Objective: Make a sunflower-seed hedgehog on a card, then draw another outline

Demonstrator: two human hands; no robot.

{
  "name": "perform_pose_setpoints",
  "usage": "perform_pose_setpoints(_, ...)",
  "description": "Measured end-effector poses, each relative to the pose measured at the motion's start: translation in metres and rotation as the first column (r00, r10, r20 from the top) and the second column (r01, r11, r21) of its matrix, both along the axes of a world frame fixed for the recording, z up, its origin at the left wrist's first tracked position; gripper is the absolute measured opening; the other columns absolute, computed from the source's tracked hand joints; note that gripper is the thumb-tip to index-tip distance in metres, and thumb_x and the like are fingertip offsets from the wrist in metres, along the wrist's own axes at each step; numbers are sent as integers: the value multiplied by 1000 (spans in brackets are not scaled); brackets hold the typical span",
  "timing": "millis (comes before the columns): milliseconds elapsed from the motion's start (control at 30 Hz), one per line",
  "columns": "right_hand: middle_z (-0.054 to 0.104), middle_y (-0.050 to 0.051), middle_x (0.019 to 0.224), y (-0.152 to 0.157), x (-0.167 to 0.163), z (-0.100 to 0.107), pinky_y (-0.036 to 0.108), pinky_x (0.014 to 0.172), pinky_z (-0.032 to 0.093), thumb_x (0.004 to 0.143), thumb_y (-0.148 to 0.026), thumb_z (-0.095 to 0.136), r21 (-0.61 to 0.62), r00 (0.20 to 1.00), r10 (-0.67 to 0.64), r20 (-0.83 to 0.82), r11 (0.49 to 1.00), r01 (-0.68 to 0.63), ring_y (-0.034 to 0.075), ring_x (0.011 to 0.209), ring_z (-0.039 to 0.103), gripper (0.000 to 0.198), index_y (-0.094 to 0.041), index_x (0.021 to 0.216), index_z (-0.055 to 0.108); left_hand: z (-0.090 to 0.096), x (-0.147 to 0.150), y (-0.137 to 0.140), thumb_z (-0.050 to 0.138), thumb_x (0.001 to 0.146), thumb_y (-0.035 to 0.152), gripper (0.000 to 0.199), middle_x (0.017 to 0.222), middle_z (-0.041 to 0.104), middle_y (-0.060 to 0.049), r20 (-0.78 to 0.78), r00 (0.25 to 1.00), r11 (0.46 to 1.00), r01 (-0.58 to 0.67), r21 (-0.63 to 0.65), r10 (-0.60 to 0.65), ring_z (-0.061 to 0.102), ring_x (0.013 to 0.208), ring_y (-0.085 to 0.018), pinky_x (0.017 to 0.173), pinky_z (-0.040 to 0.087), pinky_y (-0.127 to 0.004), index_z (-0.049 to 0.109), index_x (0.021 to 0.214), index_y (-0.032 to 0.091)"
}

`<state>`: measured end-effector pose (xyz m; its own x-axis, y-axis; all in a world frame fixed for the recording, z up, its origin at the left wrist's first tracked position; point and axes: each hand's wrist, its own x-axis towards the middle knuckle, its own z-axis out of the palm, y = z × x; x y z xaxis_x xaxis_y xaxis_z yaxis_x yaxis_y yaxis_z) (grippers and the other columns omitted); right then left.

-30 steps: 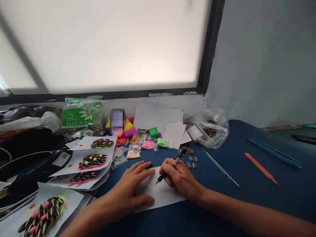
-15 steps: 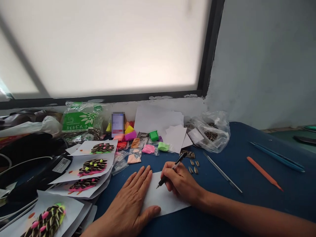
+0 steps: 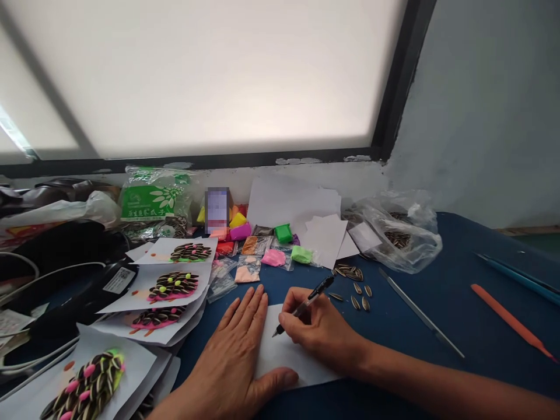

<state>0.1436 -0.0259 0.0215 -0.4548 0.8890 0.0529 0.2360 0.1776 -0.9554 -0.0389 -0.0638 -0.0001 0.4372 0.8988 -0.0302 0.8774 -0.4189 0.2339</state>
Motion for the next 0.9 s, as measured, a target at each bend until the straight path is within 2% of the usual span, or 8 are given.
perform_pose_setpoints(233,54,-2,62,2,1,-5,22,55,38,80,-17,53,14,997,59,-46,998,-58,11,59,49,11,-16,69,57,10,2,-1,27,86,74,90,156,6,-13,-125,992,994,-47,-97,34,6,144,-32,115,15,-56,16,150,11)
perform_pose_setpoints(433,51,-3,60,0,1,-7,22,54,36,79,-17,54,35,999,30,-28,999,-29,11,58,46,11,-17,68,56,15,-5,-4,38,83,75,90,155,9,-11,-95,995,995,-50,-87,42,7,143,-34,114,17,-57,18,150,18)
perform_pose_setpoints(667,47,-3,60,1,1,-2,22,53,34,80,-20,53,7,1000,27,-8,1000,-27,10,57,42,10,-17,70,54,46,-4,-8,44,80,74,92,154,9,-11,-102,994,975,-61,-213,39,10,142,-34,113,22,-56,17,150,19)
perform_pose_setpoints(900,57,1,72,-1,1,-2,24,60,40,77,-18,58,-32,998,54,-34,998,-55,13,66,50,6,-15,81,61,54,0,-8,47,82,67,90,155,5,-11,-110,992,958,-96,-271,68,6,142,-33,112,20,-57,15,150,17)
